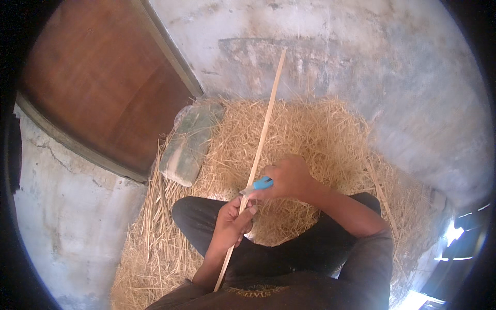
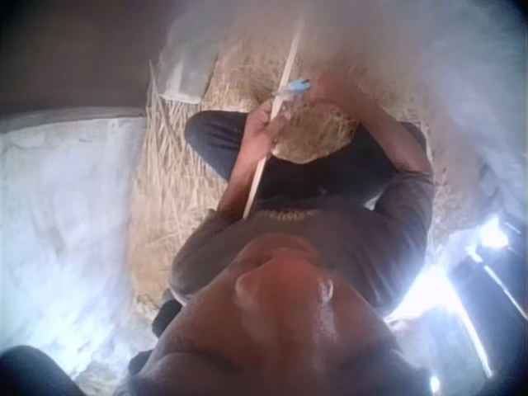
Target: The person sits on a bed of straw and uses a blue utility knife to shave a long, thin bamboo stick. They hold the stick with one hand and scrape along its length with the other, occasionally rotating the stick to work on different sides.
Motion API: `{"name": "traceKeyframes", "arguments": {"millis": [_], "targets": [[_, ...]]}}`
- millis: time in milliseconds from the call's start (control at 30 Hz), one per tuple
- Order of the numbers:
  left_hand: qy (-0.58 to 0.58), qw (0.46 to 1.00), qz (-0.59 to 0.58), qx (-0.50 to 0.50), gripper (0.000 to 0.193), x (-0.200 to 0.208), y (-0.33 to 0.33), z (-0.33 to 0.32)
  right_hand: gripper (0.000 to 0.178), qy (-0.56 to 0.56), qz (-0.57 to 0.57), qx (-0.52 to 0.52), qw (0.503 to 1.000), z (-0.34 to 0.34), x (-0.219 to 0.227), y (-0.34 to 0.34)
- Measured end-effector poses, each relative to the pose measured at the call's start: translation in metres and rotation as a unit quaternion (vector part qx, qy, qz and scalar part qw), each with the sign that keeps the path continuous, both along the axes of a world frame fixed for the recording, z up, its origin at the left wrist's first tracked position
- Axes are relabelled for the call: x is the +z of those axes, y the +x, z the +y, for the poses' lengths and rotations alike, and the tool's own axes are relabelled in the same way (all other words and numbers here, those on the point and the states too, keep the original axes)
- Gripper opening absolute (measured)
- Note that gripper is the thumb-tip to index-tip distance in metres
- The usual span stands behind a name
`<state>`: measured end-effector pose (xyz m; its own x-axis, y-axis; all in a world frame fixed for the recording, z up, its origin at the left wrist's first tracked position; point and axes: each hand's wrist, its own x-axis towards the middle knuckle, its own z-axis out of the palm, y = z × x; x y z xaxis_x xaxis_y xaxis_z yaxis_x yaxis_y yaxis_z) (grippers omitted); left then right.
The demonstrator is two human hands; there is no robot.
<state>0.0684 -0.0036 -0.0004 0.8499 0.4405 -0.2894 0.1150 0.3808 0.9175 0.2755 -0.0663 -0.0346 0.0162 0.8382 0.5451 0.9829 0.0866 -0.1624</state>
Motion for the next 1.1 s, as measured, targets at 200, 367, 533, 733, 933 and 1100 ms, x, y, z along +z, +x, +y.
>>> {"name": "traceKeyframes", "arguments": {"millis": [200, 367, 533, 733, 933, 1100], "targets": [[0.118, 0.992, 0.023, -0.023, 0.009, -0.002, -0.012, -0.014, 0.066, -0.037, 0.184, -0.243, 0.952, 0.012, -0.017, 0.070], [0.032, 0.998, 0.046, -0.017, 0.011, -0.008, -0.024, -0.020, 0.061, -0.055, 0.063, -0.181, 0.980, 0.004, -0.009, 0.046], [0.034, 0.999, 0.034, 0.000, 0.009, 0.002, -0.019, -0.010, 0.061, -0.048, 0.072, -0.015, 0.996, -0.018, 0.011, -0.015], [0.043, 0.999, 0.010, 0.029, 0.009, 0.008, -0.017, -0.010, 0.063, -0.023, 0.121, -0.129, 0.984, -0.007, -0.001, 0.016], [0.060, 0.997, 0.042, 0.013, 0.010, 0.008, -0.023, -0.014, 0.062, 0.007, 0.032, -0.136, 0.990, -0.001, 0.003, 0.010], [0.063, 0.997, 0.043, 0.003, 0.010, 0.008, -0.021, -0.013, 0.060, -0.012, 0.076, -0.120, 0.990, -0.008, 0.004, 0.014]]}}
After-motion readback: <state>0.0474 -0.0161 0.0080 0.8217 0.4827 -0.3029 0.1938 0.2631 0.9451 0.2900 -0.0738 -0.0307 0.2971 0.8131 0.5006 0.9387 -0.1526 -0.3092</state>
